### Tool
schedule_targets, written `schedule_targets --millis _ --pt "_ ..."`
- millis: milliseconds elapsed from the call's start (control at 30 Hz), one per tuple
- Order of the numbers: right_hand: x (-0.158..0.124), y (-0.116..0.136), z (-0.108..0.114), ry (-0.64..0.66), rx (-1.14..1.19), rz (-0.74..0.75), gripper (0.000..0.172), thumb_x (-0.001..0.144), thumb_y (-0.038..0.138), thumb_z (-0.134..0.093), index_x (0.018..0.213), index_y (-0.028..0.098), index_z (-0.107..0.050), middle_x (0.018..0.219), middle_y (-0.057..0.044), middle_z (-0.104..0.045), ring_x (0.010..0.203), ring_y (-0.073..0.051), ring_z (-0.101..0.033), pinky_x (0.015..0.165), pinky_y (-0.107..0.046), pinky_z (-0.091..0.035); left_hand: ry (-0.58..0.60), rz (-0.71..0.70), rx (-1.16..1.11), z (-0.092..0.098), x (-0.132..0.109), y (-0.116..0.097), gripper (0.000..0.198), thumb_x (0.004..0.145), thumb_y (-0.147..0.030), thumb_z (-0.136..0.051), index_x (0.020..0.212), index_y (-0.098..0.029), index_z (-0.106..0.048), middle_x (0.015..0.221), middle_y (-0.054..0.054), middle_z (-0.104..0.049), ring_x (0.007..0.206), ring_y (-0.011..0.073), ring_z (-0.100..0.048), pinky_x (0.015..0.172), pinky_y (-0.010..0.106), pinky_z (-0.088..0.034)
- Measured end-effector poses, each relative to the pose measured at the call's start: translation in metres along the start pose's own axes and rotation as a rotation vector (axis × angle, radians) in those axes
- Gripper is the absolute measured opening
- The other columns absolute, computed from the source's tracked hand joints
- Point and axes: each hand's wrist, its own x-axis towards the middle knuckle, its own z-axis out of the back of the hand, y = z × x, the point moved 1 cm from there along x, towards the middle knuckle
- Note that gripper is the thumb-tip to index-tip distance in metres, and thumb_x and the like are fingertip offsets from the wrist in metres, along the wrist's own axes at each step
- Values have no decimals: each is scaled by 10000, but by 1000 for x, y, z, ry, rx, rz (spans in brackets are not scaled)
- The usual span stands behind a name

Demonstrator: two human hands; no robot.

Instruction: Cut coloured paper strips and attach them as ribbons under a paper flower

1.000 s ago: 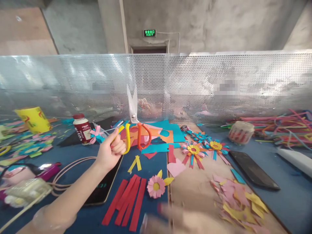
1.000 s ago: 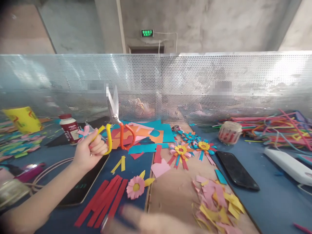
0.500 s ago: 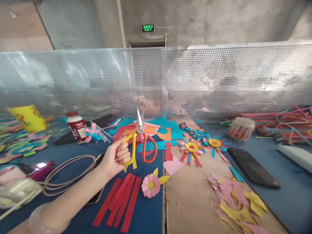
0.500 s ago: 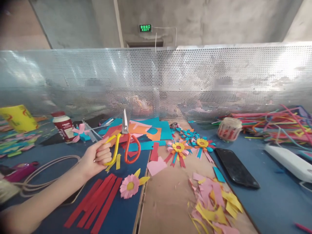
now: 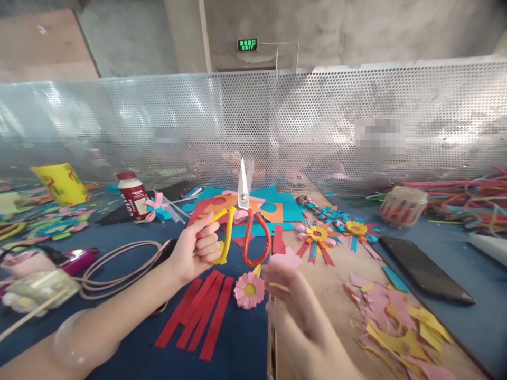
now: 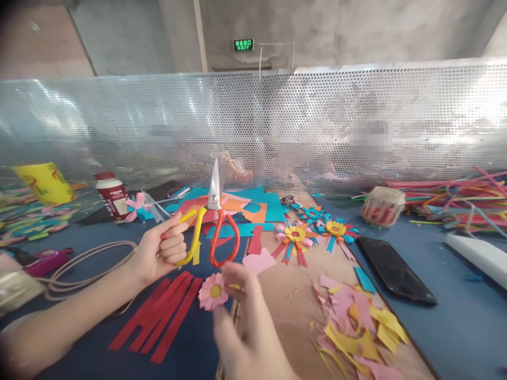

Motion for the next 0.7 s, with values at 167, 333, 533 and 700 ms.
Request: schedule_targets --millis 167,333,533,700 --pt "14 -24 9 -260 260 -320 376 912 166 -351 1278 247 -376 1303 -85 -471 1165 -156 -514 962 -307 -476 200 37 89 1 -6 9 510 888 -352 -434 483 -188 -170 352 -93 -66 316 43 -24 340 207 -69" --pt "9 -14 2 -146 218 -340 639 844 204 -446 1425 198 -180 1482 -103 -244 1363 -214 -250 1117 -443 -248 311 28 204 -3 -14 19 568 829 -388 -536 451 -173 -171 322 -81 -91 300 42 -65 354 220 -92" --pt "13 2 6 -105 278 -377 759 774 212 -484 1438 172 -118 1494 -98 -213 1385 -220 -173 1130 -437 -192 430 98 272 -13 -22 29 619 828 -451 -520 371 -179 -204 285 -63 -102 284 52 -112 361 234 -117" --pt "17 3 0 -150 401 -303 543 728 212 -549 1247 194 -387 1175 -112 -538 1086 -207 -558 909 -328 -505 420 268 254 -21 -37 44 594 774 -478 -525 345 -192 -230 237 -36 -188 234 63 -164 315 232 -164"
